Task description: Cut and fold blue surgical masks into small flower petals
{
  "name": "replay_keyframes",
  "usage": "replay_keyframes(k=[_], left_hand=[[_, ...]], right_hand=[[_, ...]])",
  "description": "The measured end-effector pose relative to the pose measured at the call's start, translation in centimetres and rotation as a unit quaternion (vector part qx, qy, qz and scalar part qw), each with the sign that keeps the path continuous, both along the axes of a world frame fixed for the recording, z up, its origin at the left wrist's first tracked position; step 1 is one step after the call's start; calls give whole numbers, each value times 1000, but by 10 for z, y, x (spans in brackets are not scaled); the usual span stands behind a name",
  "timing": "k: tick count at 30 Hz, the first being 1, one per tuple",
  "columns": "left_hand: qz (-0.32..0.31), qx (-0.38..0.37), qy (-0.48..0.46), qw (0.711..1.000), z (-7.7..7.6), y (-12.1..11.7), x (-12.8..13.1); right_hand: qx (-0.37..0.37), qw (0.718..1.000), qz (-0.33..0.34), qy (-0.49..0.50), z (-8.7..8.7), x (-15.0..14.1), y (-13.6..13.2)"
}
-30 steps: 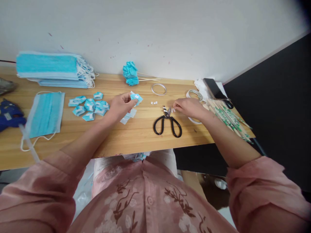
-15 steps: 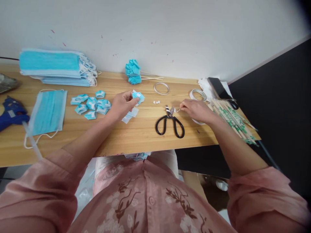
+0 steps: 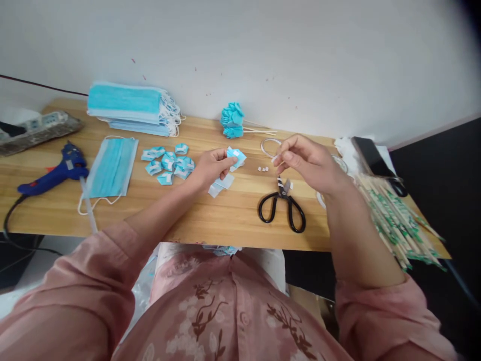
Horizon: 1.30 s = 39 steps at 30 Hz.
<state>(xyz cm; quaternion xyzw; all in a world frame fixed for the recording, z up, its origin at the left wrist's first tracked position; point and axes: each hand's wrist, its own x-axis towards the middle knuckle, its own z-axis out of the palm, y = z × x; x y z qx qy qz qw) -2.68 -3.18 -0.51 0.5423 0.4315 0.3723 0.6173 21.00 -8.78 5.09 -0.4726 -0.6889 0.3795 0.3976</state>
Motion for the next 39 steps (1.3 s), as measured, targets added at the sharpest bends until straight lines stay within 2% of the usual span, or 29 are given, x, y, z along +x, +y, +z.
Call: replay_keyframes(k=[3,7,11,14,19,25,39], left_hand=[[0,-21,-10,1000,0,2,-1],[-5,-27,-33,999,-2,2,-2],[-4,-26,-43,999,-1,0,-1],[-4,-25,-38,999,2,-2,0],[-12,-11,-28,999,0,-4,1],[-35,4,-25,999,-5,4,-2],[-53,30,14,998,1,5,-6]], right_hand=[[6,999,19,48,-7,-18,21],[21,995,-28,96,-36,-30,40],[14,994,-42,98,-70,-39,41],[4,995,-31,97,-81,-47,35],[9,995,-53,81,-82,-56,31],[15,995,-63,78,-80,-53,33],[23,994,-75,69,-78,-52,34]])
